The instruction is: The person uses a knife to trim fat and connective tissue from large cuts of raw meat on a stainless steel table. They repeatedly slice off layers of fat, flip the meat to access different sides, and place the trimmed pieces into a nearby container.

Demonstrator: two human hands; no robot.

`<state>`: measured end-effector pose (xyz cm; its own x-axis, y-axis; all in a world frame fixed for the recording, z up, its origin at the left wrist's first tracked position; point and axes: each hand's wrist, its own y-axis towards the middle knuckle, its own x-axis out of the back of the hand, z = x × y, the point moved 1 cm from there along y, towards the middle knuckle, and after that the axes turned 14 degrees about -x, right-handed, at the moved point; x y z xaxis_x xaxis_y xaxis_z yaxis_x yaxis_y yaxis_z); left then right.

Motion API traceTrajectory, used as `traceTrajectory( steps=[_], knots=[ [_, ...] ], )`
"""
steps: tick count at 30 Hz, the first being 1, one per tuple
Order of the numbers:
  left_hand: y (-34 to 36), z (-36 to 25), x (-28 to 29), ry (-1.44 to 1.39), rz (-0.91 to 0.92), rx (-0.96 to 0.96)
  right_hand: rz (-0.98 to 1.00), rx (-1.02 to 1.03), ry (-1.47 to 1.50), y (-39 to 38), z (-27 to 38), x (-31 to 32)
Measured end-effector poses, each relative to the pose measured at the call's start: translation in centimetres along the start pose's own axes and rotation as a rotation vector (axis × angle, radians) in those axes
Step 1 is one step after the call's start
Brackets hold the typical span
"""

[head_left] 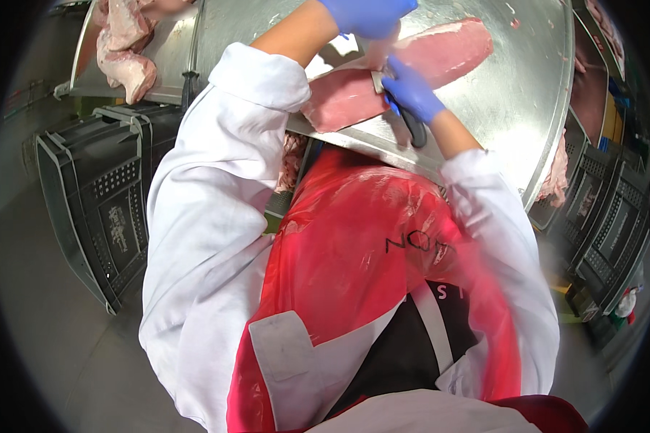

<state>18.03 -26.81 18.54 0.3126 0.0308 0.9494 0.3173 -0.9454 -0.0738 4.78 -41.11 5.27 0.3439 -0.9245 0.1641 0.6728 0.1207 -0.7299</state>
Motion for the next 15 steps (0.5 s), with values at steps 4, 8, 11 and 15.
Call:
traceTrajectory(
  steps=[4, 8, 11, 15],
  knots=[
    [-4.6, 0.4, 2.7, 0.013, -0.101, 0.119, 0.229, -0.086, -0.183, -7.4, -2.0, -2.0],
    [-6.3, -2.1, 6.1, 0.095, -0.265, -0.006, 0.111, 0.005, -0.182, -1.1, 1.5, -4.5],
    [-8.4, -2.3, 8.6, 0.163, -0.315, 0.004, 0.108, 0.103, -0.305, -0.7, 2.0, -5.7],
    [-11.7, -0.9, 11.3, 0.199, -0.407, 0.039, 0.271, 0.114, -0.330, -5.7, -0.2, -6.3]
  ],
)
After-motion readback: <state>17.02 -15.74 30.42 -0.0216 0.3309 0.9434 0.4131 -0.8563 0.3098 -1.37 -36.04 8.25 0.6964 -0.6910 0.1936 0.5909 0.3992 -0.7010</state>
